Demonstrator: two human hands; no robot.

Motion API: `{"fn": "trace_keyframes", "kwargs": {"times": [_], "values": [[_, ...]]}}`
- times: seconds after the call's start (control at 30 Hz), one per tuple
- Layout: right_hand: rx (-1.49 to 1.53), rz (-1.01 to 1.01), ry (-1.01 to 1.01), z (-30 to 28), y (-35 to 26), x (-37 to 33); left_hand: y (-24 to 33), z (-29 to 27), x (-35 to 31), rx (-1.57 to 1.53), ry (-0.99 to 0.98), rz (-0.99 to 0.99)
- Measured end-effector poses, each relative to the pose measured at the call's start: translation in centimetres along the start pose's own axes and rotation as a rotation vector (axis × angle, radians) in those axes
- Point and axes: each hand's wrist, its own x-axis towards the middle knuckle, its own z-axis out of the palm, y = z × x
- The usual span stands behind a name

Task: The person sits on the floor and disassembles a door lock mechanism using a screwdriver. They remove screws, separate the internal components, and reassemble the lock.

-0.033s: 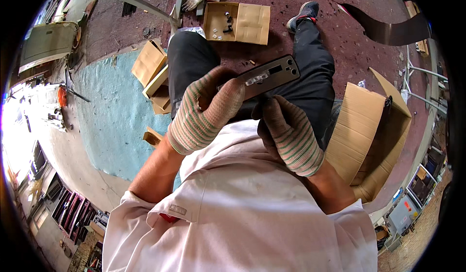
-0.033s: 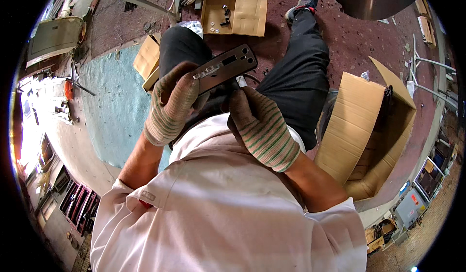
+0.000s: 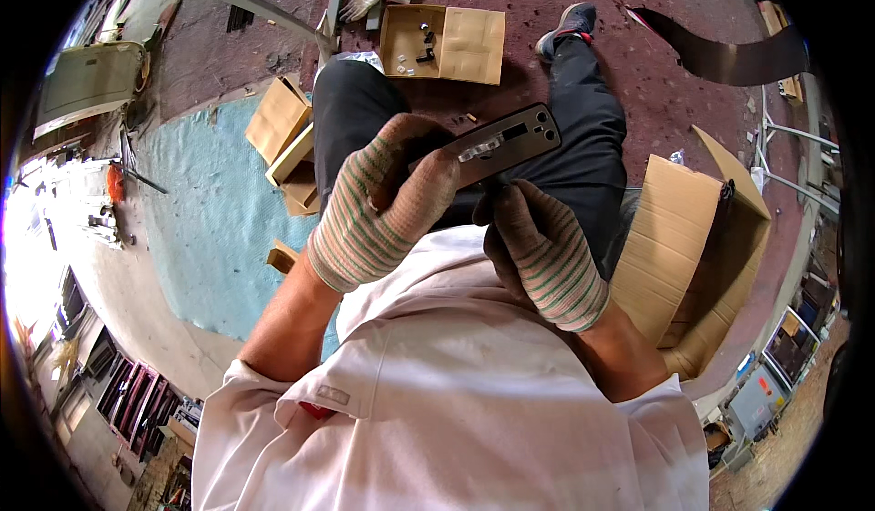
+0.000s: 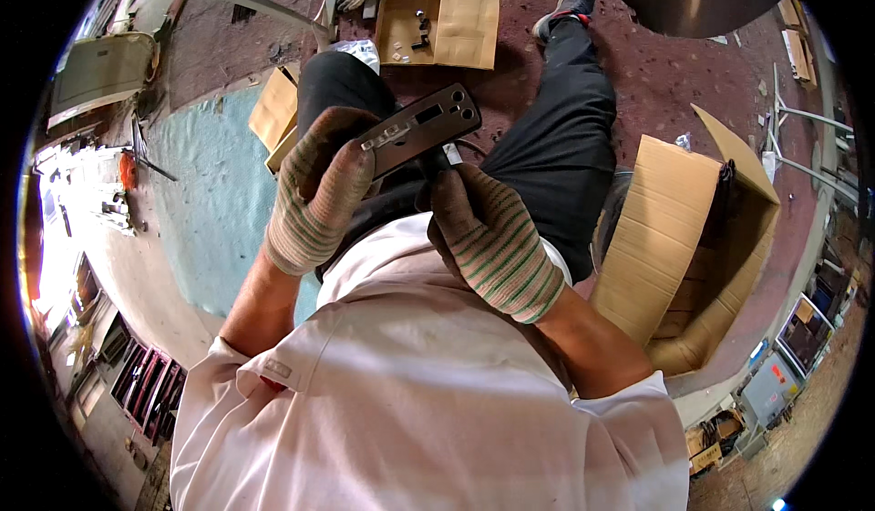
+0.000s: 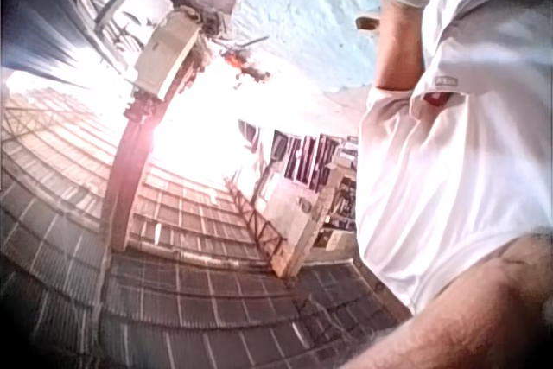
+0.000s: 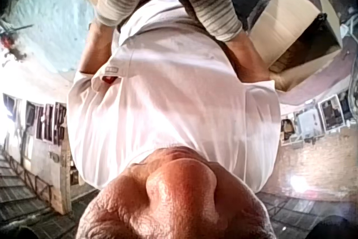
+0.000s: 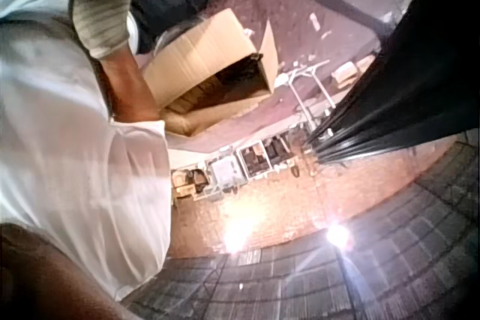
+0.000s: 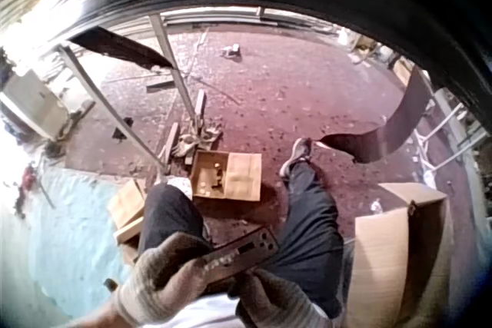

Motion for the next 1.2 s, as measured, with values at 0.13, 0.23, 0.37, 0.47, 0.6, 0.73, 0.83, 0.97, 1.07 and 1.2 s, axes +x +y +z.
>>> {"fn": "trace_keyframes", "kwargs": {"times": [0.13,0.23,0.37,0.47,0.6,0.73,0.83,0.97,1.07,1.2], "values": [[0.027,0.069,0.009,0.2,-0.7,-0.4,-1.0,0.0,1.4,0.446,0.04,0.587],[-0.048,0.055,0.034,0.1,-0.8,-0.3,-0.7,-0.9,1.1,0.747,0.004,0.569],[0.062,0.079,0.018,-0.1,-0.6,-0.2,-0.4,-0.9,0.6,0.791,-0.025,0.477],[-0.031,0.065,0.042,0.2,-1.0,-0.4,0.3,-0.9,0.6,0.823,-0.041,0.504],[-0.008,0.064,0.051,0.1,-0.8,-0.4,0.1,-0.6,0.7,0.88,0.015,0.505],[-0.114,-0.137,0.089,0.5,0.9,-0.1,-0.2,-0.3,0.7,0.869,0.039,0.515],[-0.078,-0.014,0.096,0.7,0.3,-0.5,-0.1,0.1,0.6,0.869,0.069,0.508],[0.031,0.101,0.082,1.7,-1.0,-1.1,-0.5,0.0,0.8,0.918,0.106,0.614],[0.048,0.111,0.145,2.3,-0.7,-1.2,-0.4,0.7,0.6,0.941,0.149,0.591],[0.034,0.075,0.151,2.3,-0.5,-1.2,-0.5,1.2,0.8,0.937,0.17,0.583]]}}
